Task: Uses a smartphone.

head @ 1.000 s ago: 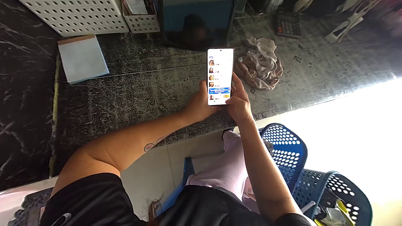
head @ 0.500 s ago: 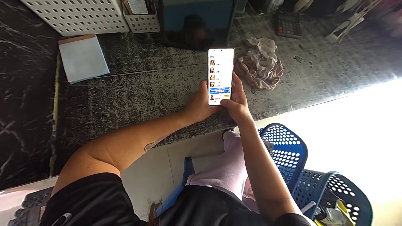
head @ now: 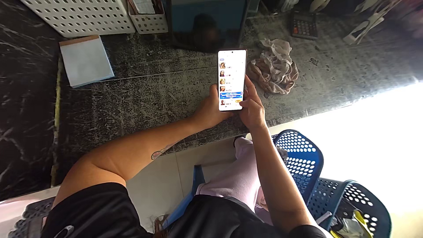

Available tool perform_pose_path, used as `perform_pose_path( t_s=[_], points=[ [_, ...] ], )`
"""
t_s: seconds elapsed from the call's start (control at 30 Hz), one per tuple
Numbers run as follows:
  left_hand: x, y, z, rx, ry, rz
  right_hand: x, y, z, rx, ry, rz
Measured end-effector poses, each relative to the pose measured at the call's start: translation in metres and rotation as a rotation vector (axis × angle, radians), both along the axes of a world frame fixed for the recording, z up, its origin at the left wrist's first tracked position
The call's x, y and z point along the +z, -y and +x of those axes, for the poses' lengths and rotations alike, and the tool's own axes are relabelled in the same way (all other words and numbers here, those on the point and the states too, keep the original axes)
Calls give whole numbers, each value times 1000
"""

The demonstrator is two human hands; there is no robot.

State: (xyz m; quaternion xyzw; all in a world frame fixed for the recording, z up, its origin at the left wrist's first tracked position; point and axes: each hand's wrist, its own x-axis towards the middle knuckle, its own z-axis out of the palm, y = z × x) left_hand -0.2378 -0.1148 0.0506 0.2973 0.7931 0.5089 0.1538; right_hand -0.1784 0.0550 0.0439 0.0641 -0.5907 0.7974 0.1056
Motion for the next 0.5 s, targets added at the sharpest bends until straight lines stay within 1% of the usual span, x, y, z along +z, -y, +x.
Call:
perform_pose_path(
  t_s=[0.2, 0.33, 0.5],
  points=[
    [-1, 1, -1, -19, -9, 2, 0, 1, 0, -17, 13, 12],
    [-3, 1, -1, -22, -19, 33, -1, 0, 2, -6, 5, 62],
    [-1, 1, -1, -15, -1, 15, -2, 0, 2, -10, 9, 84]
  ],
)
